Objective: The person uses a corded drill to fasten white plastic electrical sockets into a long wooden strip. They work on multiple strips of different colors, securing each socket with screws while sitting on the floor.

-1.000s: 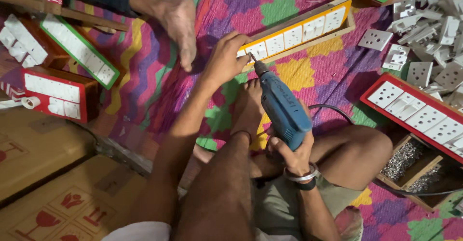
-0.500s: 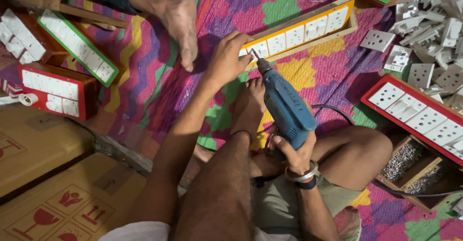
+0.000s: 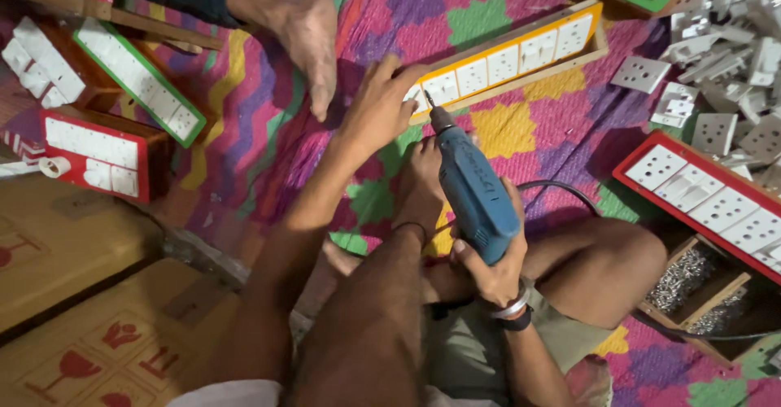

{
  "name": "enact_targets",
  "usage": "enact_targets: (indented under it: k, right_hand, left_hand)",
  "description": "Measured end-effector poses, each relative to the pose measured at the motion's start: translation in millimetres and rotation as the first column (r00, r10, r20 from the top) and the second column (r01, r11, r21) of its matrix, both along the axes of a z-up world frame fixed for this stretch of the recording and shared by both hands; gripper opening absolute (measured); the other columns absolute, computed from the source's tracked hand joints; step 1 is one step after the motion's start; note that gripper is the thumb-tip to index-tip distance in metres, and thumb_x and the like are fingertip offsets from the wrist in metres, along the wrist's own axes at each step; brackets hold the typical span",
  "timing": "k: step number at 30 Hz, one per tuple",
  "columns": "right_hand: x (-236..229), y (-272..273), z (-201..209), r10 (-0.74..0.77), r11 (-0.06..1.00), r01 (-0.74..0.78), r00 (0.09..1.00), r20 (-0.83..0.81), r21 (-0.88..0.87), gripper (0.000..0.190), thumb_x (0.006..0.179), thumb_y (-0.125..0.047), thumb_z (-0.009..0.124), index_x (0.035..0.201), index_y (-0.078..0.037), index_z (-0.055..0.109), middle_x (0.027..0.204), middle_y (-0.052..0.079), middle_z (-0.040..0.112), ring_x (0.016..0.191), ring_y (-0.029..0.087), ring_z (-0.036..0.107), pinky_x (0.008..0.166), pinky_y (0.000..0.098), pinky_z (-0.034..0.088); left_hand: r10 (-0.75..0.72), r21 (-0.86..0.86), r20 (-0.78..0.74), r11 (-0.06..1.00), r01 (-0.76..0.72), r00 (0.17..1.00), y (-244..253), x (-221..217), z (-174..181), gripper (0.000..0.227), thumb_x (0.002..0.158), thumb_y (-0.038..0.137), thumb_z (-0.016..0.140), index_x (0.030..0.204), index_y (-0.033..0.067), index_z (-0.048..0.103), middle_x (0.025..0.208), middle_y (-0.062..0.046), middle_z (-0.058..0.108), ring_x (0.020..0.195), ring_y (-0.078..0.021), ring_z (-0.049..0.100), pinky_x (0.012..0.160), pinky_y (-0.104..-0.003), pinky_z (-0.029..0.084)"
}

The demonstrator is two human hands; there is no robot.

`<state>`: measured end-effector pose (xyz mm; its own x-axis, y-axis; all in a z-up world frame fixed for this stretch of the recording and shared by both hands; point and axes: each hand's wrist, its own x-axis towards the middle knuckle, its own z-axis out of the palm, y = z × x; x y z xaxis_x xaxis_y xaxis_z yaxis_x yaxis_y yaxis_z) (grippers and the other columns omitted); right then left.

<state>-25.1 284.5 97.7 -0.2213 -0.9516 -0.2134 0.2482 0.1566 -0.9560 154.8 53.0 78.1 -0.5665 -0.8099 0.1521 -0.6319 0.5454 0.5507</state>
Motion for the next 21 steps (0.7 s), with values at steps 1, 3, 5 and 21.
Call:
enact_targets:
  k: [1,3,5,21]
  right_hand:
    - [1,3,0,0.010,1.000,-0.012,0.998,0.059,0.022,0.101,0.078,-0.010,0.079,0.161,0.002,0.023,0.130,0.015,0.061,0.100,0.021,0.068,0.089,0.0348,0.059]
    - [4,5,0,0.031,0.998,-0.037,0.992,0.121,0.046,0.102,0.078,-0.010,0.078,0.162,0.001,0.021,0.127,0.016,0.062,0.097,0.021,0.070,0.087,0.0355,0.060]
    - [6,4,-1,0.046,0.997,-0.053,0.991,0.123,0.051,0.101,0.079,-0.009,0.077,0.162,0.001,0.020,0.128,0.016,0.062,0.097,0.022,0.070,0.087,0.0359,0.060]
    - [9,-5,1,0.061,0.995,-0.072,0.986,-0.155,-0.063,0.093,0.079,-0.005,0.075,0.160,0.003,0.028,0.140,0.020,0.056,0.115,0.026,0.064,0.099,0.0393,0.055]
  left_hand:
    - [0.039,0.011,0.027,0.999,-0.039,0.999,5,3,-1,0.050,0.075,-0.004,0.073,0.123,0.0045,0.064,0.110,-0.022,0.060,0.105,-0.0462,0.059,0.091,-0.050,0.049]
    - [0.090,0.056,0.050,0.994,-0.093,0.995,10,8,-3,0.045,0.077,-0.003,0.074,0.120,0.0036,0.064,0.109,-0.022,0.060,0.106,-0.0460,0.059,0.090,-0.051,0.049]
    - [0.109,0.126,0.038,0.986,-0.113,0.993,8,8,-5,0.039,0.078,-0.002,0.075,0.115,0.0013,0.063,0.109,-0.021,0.061,0.106,-0.0446,0.061,0.090,-0.051,0.050]
    - [0.137,0.052,0.073,0.989,-0.141,0.988,10,3,-12,0.030,0.075,-0.003,0.074,0.103,-0.0025,0.062,0.102,-0.021,0.061,0.099,-0.0458,0.063,0.083,-0.053,0.052]
